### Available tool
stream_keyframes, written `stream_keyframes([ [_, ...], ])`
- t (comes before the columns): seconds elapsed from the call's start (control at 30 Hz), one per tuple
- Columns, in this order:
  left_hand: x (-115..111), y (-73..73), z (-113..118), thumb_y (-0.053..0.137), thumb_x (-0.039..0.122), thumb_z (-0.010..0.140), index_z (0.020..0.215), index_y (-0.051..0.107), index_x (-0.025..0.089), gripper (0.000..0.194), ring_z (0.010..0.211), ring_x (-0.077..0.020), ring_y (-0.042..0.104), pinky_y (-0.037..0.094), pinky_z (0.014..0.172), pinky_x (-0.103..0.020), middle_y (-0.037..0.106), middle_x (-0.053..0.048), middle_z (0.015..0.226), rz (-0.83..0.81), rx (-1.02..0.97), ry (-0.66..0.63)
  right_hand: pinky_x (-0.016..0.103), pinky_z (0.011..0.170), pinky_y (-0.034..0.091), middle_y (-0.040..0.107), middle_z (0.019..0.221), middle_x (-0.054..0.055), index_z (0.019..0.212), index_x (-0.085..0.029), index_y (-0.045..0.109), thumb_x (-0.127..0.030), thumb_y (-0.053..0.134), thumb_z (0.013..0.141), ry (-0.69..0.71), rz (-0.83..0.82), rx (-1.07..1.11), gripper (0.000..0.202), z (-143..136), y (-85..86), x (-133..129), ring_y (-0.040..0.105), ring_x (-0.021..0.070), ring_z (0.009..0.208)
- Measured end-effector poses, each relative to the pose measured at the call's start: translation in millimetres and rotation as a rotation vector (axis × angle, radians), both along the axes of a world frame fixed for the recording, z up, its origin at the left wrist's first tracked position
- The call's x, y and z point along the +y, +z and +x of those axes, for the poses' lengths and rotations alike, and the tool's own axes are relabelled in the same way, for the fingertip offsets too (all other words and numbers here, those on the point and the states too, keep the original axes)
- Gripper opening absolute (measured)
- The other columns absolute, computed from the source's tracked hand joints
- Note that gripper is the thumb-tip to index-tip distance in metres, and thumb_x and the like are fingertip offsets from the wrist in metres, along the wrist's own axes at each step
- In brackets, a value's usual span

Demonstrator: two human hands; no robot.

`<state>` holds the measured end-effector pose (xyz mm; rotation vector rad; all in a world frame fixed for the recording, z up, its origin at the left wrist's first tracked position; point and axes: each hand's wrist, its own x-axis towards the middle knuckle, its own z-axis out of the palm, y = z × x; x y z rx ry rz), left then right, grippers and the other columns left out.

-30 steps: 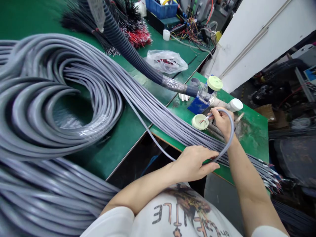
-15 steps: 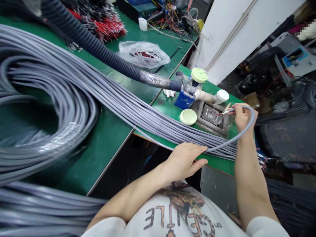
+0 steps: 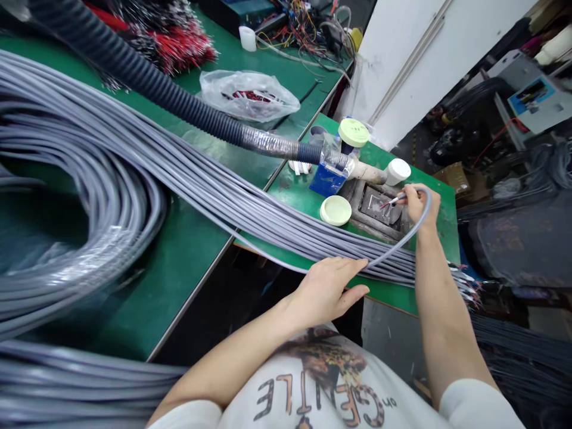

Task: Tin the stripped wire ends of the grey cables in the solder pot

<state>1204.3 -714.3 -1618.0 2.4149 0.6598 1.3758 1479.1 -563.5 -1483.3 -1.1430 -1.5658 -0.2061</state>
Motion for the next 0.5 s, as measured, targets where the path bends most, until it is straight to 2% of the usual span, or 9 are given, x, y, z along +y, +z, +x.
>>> stream_keyframes([
  [0.3,3,-0.5,-1,0.053,0.038,0.09,0.128,0.053,0.017,0.043,0.106,-0.0227,0.063,0.05,0.093,-0.037,0.066,-0.009,0.12,-0.02,-0.001,0.002,0.027,0.052,0.055,0.068,0.065,0.003,0.074,-0.016,0.065,-0.036,0.058,0.081,-0.035,-0.034,-0.045,0.023,-3,-2.6,9,0.066,0.0158,0.052],
  [0.4,2,0.7,-2,0.054,0.037,0.09,0.123,0.059,0.019,0.038,0.1,-0.0218,0.064,0.05,0.09,-0.036,0.069,-0.009,0.114,-0.044,-0.053,-0.041,0.028,0.054,0.056,0.068,0.066,0.002,0.075,-0.017,0.065,-0.035,0.058,0.083,0.011,0.014,-0.021,0.021,-20,4.2,-20,0.066,0.0164,0.054],
  [0.5,1,3.4,-2,0.056,0.037,0.089,0.114,0.066,0.019,0.032,0.098,-0.0211,0.064,0.05,0.089,-0.034,0.071,-0.008,0.108,-0.152,-0.184,-0.145,0.034,0.066,0.059,0.071,0.073,0.004,0.08,-0.019,0.069,-0.033,0.056,0.086,0.032,0.159,-0.081,0.02,-49,4.4,-81,0.069,0.0187,0.065],
])
